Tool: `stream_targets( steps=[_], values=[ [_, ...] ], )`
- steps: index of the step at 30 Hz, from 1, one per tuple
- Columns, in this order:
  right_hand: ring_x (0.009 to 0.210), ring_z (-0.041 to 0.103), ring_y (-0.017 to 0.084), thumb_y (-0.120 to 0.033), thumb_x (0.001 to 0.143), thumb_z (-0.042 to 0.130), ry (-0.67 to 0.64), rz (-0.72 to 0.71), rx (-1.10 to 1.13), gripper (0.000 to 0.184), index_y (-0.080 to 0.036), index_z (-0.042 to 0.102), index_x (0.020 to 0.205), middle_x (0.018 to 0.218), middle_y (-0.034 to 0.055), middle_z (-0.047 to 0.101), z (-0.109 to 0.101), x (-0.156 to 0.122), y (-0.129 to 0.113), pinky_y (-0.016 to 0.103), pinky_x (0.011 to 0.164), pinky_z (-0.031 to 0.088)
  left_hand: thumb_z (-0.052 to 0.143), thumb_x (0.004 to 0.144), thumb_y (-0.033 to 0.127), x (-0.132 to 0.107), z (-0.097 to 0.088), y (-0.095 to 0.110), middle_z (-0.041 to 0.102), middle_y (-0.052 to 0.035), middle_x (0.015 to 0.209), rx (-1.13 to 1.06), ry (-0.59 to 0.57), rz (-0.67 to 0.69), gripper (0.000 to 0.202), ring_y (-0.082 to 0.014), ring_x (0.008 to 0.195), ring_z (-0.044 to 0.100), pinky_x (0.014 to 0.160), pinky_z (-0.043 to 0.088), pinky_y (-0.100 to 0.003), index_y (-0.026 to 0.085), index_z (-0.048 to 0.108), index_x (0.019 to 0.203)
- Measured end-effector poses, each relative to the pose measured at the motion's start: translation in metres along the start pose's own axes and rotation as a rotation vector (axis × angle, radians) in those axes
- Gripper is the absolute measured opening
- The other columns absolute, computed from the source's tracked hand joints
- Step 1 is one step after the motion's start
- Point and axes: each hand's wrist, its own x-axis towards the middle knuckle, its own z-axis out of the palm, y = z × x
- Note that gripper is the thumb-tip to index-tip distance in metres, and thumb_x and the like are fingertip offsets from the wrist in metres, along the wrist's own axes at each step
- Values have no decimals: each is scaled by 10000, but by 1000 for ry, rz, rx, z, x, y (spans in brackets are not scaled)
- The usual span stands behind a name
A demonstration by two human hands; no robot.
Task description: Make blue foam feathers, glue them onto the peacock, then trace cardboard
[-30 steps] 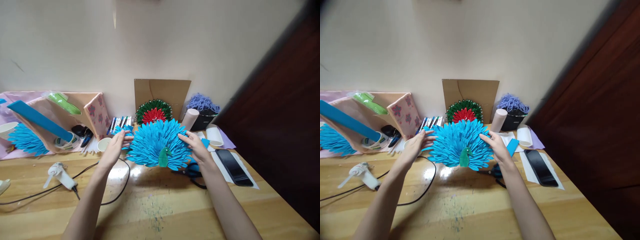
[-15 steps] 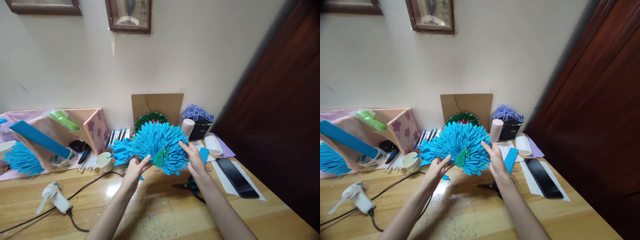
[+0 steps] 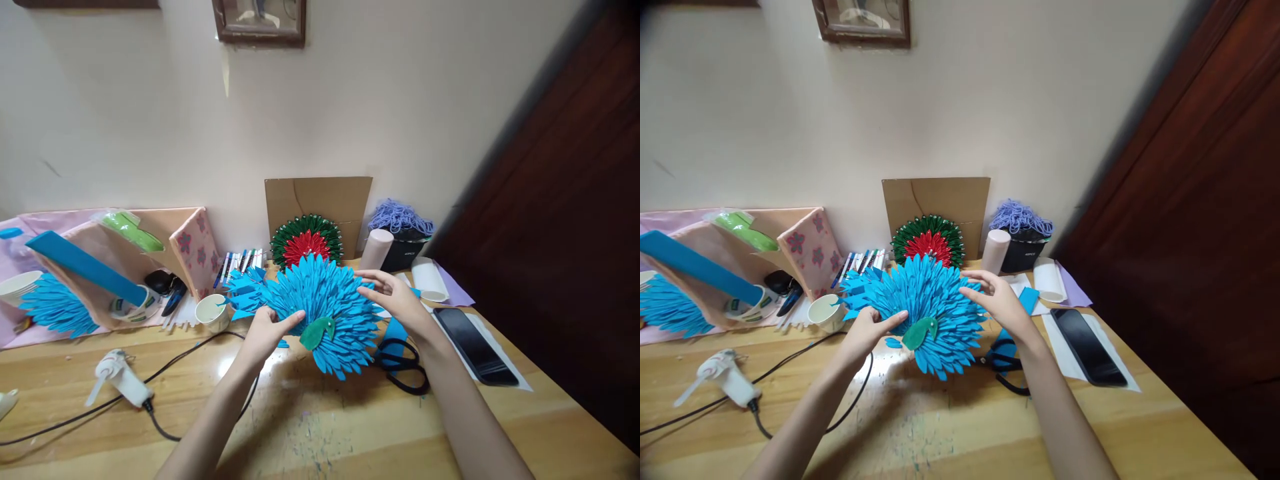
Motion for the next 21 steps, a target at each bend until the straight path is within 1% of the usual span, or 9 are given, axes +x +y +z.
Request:
stream_targets(
  steps=[2,4,6,8,10,12,16,19,21],
  values=[
    [797,619,205,-447,640,711,-61,32,-52,355,-169,662,854,863,62,682,2,-3,-2,284,653,486,740,539,469,0,3,-2,340,71,434,15,5,-24,481,-66,431,310,425,227,-215,181,365,449],
    [672,594,173,-445,647,702,-78,58,-50,312,-157,652,758,734,35,659,6,-4,-2,258,566,455,729,563,476,-1,6,-3,467,41,484,-20,16,-31,415,-97,473,424,460,323,-222,165,461,501],
    [636,576,160,-436,641,706,-67,78,-19,301,-155,643,726,689,22,640,10,-4,0,248,541,438,716,594,474,-1,9,-4,601,-4,599,-75,38,-40,357,-145,575,542,548,424,-255,153,561,600],
    [643,575,159,-429,641,707,-61,88,15,294,-156,648,734,694,19,642,13,-3,4,250,555,441,740,585,442,-2,12,-4,685,-53,748,-130,49,-45,341,-202,714,618,662,482,-305,144,627,708],
    [647,575,156,-420,641,710,-68,85,29,283,-158,658,736,698,18,646,15,-2,6,252,571,444,776,550,391,-2,15,-4,709,-89,871,-189,34,-24,367,-247,835,642,762,497,-348,134,660,786],
    [643,576,153,-412,630,722,-92,85,47,275,-159,666,722,696,16,651,16,-2,6,249,574,444,790,541,354,-1,17,-5,706,-106,950,-245,12,1,399,-270,905,641,831,490,-381,127,676,847],
    [578,568,130,-429,640,710,-171,159,145,287,-162,677,740,660,6,658,17,-5,0,237,543,438,788,556,339,-1,19,-7,700,-116,990,-309,14,-8,433,-280,941,639,879,479,-413,117,680,912],
    [466,497,93,-448,650,697,-156,196,161,295,-158,645,658,540,-25,598,15,-4,0,214,473,384,794,555,332,-4,23,-9,686,-118,1034,-359,3,-54,494,-280,976,628,905,470,-419,118,665,981],
    [462,482,88,-462,658,684,-155,194,143,315,-152,633,633,535,-27,589,12,-3,4,209,462,360,791,565,335,-6,26,-13,676,-123,1060,-399,5,-91,537,-283,1002,618,915,466,-425,117,644,1033]
  ],
)
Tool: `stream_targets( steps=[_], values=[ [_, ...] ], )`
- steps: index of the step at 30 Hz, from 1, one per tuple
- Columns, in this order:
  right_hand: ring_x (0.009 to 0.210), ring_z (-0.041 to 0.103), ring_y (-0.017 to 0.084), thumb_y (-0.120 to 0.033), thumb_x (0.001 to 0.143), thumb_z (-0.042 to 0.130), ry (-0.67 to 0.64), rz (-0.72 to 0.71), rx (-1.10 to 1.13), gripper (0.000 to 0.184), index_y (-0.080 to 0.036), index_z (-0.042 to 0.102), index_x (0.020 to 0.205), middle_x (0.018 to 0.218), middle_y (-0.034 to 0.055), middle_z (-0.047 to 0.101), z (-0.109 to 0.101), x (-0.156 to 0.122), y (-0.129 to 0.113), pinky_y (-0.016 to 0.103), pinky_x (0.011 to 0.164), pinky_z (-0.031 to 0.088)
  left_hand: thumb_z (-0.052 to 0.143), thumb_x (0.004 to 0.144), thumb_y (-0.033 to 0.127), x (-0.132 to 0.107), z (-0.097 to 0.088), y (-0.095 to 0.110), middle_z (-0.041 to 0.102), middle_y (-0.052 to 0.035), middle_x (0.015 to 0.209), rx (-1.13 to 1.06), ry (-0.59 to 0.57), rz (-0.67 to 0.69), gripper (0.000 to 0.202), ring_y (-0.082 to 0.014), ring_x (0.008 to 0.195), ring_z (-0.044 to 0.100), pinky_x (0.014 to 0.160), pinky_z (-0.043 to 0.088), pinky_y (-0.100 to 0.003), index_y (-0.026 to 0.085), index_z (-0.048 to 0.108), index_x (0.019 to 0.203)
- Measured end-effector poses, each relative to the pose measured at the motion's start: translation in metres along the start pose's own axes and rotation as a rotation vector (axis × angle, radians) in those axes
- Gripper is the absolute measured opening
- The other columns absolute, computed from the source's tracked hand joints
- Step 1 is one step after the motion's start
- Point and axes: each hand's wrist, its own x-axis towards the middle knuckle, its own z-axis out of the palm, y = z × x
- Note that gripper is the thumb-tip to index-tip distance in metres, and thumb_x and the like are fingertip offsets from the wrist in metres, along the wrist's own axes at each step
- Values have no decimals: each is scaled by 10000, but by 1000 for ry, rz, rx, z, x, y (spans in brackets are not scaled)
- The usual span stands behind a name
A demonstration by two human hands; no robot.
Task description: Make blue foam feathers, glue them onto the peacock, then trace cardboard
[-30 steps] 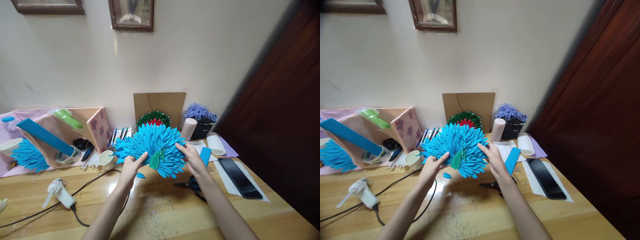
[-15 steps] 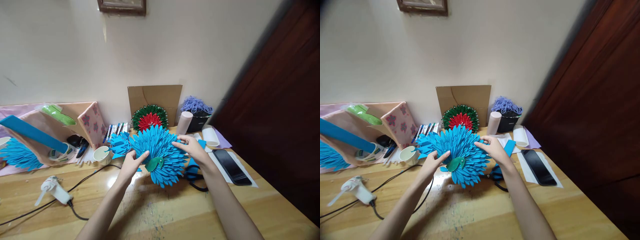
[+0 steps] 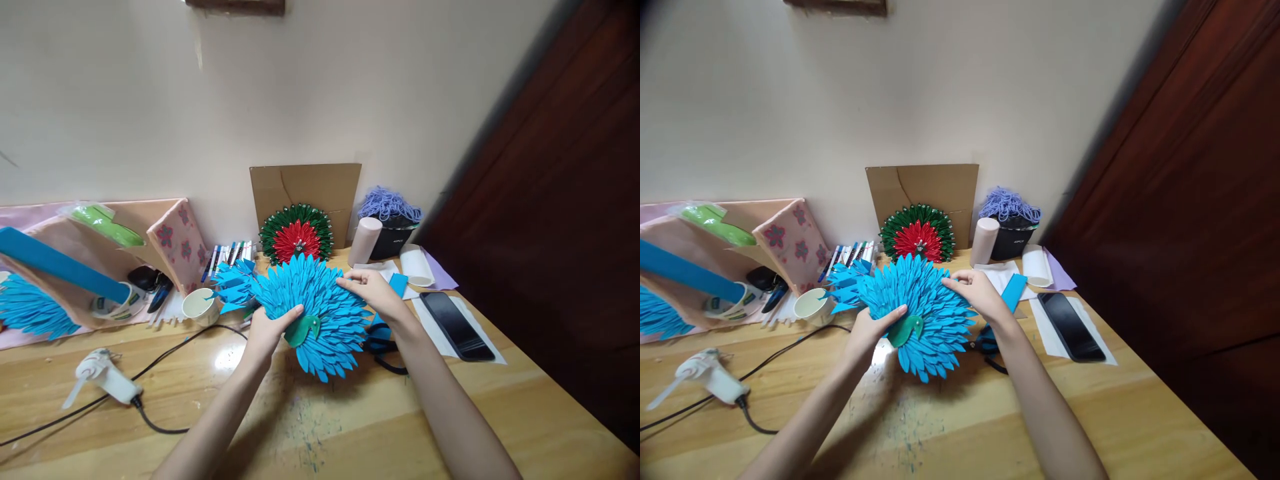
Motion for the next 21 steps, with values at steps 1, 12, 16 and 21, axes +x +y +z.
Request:
stream_targets(
  steps=[1,12,16,21],
  values=[
    [479,492,92,-471,667,674,-14,4,-17,325,-149,638,641,555,-20,599,-2,1,2,209,469,360,786,576,340,-1,0,-4,671,-126,1070,-19,14,-10,548,-284,1016,613,919,463,-429,117,633,1052],
    [505,499,85,-380,568,754,-323,123,-34,323,-129,636,733,561,-31,588,0,16,37,211,507,372,707,653,455,-61,-33,-50,703,-124,960,-10,-6,-193,413,-236,892,656,795,511,-330,115,660,882],
    [512,499,86,-379,587,740,-450,160,-135,314,-132,648,757,578,-24,598,-10,22,56,201,486,356,596,750,487,-100,-74,-36,714,-128,820,206,-606,-450,388,-170,669,666,620,498,-253,113,690,790],
    [477,495,89,-383,508,765,-571,198,-364,323,-128,661,677,513,-40,582,-9,40,76,201,466,361,454,828,491,-94,-103,-14,693,-93,702,537,-614,-337,437,-159,589,625,551,442,-237,135,682,717]
  ],
)
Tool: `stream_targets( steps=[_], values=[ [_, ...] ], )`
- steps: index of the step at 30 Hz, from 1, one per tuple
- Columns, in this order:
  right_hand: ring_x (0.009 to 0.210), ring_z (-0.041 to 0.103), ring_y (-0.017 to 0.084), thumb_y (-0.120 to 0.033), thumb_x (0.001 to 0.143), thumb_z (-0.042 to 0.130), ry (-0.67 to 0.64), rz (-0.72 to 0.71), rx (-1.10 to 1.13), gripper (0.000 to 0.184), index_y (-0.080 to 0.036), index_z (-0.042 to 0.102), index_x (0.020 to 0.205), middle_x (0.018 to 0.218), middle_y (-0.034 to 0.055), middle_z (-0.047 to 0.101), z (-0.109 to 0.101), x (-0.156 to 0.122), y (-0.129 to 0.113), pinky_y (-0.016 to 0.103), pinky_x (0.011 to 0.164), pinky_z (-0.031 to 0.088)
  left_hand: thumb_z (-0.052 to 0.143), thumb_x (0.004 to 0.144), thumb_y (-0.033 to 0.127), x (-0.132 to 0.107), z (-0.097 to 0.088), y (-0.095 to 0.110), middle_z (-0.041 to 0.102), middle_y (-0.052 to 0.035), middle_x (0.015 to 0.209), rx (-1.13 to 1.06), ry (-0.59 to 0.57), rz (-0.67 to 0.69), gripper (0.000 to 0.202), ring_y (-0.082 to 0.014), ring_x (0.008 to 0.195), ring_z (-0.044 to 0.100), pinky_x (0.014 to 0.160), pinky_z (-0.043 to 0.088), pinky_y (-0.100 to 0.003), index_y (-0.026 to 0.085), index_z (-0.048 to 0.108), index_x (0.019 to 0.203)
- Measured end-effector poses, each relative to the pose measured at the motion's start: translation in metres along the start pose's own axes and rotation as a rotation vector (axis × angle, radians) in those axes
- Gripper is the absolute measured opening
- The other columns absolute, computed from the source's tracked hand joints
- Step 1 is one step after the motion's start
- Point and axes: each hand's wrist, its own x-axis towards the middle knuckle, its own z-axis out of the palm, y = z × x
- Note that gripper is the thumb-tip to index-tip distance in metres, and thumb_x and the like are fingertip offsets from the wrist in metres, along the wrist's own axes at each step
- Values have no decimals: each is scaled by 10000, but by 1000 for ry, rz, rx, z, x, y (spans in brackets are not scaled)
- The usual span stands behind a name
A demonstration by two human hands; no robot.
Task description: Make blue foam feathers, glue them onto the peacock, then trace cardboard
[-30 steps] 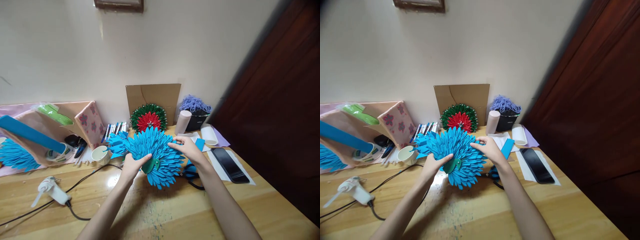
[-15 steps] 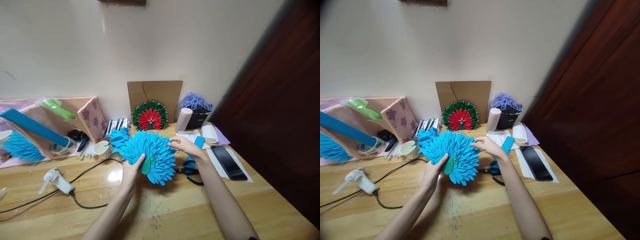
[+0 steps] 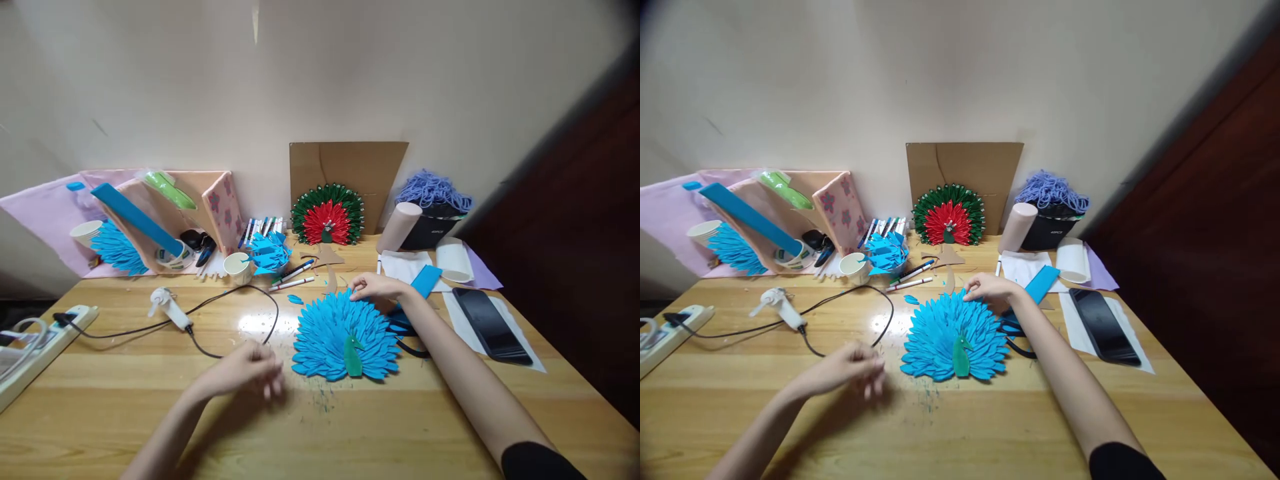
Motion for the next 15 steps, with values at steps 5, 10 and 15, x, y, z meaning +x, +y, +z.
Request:
stream_targets(
  steps=[5,10,15],
  values=[
    [561,570,147,-344,491,778,97,-21,-110,282,-141,683,663,585,9,649,7,16,-8,238,521,420,521,802,326,71,-27,-1,657,-86,885,459,786,259,211,-212,808,589,719,432,-300,178,651,877],
    [848,603,226,-330,618,717,425,-121,-202,244,-176,682,804,905,87,676,11,7,-15,331,766,452,611,706,170,120,-41,-5,598,-91,879,531,763,273,76,-234,868,563,804,411,-343,157,628,779],
    [849,603,216,-324,736,619,511,-264,-272,188,-197,679,861,925,72,655,21,-17,-28,347,789,449,612,695,177,121,-42,-7,596,-78,811,445,731,308,27,-223,822,558,793,415,-346,164,599,676]
  ],
)
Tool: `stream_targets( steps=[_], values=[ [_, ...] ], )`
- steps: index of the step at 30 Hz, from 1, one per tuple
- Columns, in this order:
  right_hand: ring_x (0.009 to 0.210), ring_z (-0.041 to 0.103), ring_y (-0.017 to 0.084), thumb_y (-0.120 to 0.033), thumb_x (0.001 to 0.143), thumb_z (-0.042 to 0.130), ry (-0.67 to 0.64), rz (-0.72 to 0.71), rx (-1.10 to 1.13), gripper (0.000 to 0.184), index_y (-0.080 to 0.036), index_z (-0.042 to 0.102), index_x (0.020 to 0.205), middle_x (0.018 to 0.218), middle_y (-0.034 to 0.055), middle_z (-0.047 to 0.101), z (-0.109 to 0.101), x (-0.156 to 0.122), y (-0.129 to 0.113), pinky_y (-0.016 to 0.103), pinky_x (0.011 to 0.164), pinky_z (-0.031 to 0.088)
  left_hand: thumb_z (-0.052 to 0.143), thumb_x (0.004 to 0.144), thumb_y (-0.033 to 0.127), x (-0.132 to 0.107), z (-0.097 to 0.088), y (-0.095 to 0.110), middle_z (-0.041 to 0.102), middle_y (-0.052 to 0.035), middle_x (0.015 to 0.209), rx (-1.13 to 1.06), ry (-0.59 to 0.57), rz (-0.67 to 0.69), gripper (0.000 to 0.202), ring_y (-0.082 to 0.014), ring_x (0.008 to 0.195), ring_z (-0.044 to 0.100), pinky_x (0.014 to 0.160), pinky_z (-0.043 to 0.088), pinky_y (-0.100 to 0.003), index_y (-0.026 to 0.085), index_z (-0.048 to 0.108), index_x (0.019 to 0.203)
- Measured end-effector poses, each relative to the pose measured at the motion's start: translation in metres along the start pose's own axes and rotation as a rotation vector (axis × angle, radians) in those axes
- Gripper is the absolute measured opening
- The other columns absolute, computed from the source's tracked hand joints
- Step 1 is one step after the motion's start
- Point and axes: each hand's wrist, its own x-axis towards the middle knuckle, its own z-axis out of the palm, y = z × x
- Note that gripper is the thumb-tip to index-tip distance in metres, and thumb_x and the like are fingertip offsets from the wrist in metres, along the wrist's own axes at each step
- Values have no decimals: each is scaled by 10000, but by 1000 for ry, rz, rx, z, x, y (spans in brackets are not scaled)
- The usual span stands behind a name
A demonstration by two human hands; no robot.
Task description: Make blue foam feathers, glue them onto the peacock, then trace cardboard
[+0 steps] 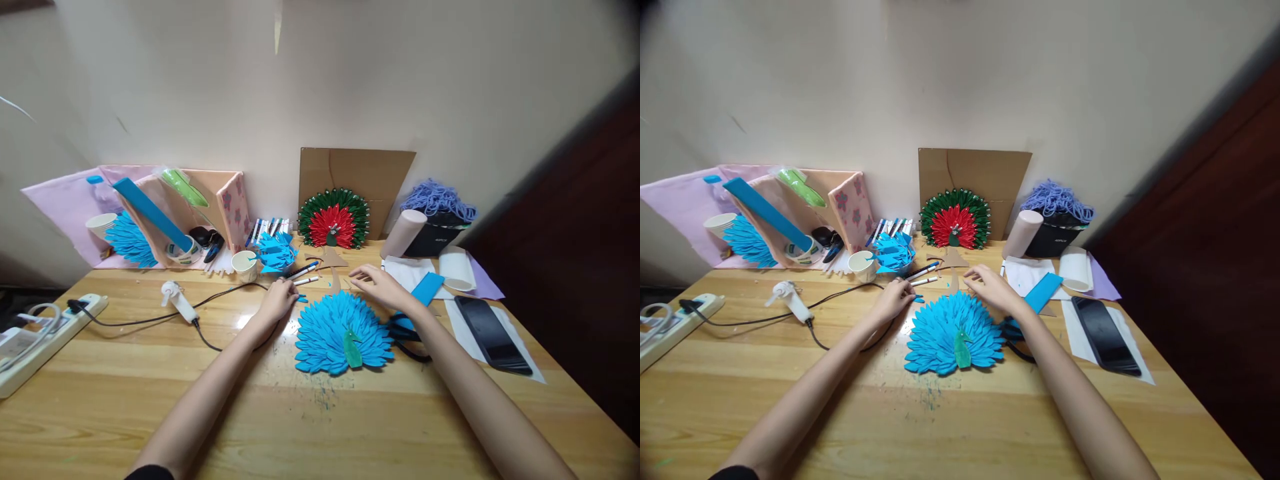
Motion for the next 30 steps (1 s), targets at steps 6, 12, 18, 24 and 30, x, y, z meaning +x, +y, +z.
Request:
stream_targets(
  steps=[6,12,18,24,30],
  values=[
    [814,598,211,-344,790,548,-85,-69,45,198,-199,669,850,861,49,666,20,-13,-37,331,734,444,555,755,312,-21,-10,-7,648,-65,785,-242,40,-97,179,-188,724,605,672,472,-297,148,596,812],
    [816,605,201,-313,816,507,-233,-102,161,185,-189,642,840,864,50,676,89,-7,-71,324,737,448,646,680,360,-79,-71,-19,677,-76,732,-387,143,-233,246,-188,670,631,624,489,-277,130,651,770],
    [773,608,179,-259,809,512,-357,-183,133,272,-181,567,1063,889,67,654,201,11,-122,294,689,456,759,581,366,-163,-154,-47,698,-79,771,-658,378,-492,326,-158,700,625,687,486,-254,136,702,804],
    [943,562,240,-320,749,604,-321,-248,74,446,-138,516,1146,1044,130,610,304,47,-178,348,819,409,800,422,428,-172,-174,-105,683,-59,707,-646,842,-513,463,-151,657,611,700,490,-281,113,692,744],
    [797,584,214,-275,816,464,-329,-249,146,199,-158,592,913,851,74,648,345,63,-185,304,723,420,773,484,400,-162,-158,-139,693,-81,760,-625,1045,-458,392,-177,721,631,736,493,-309,117,677,738]
  ],
)
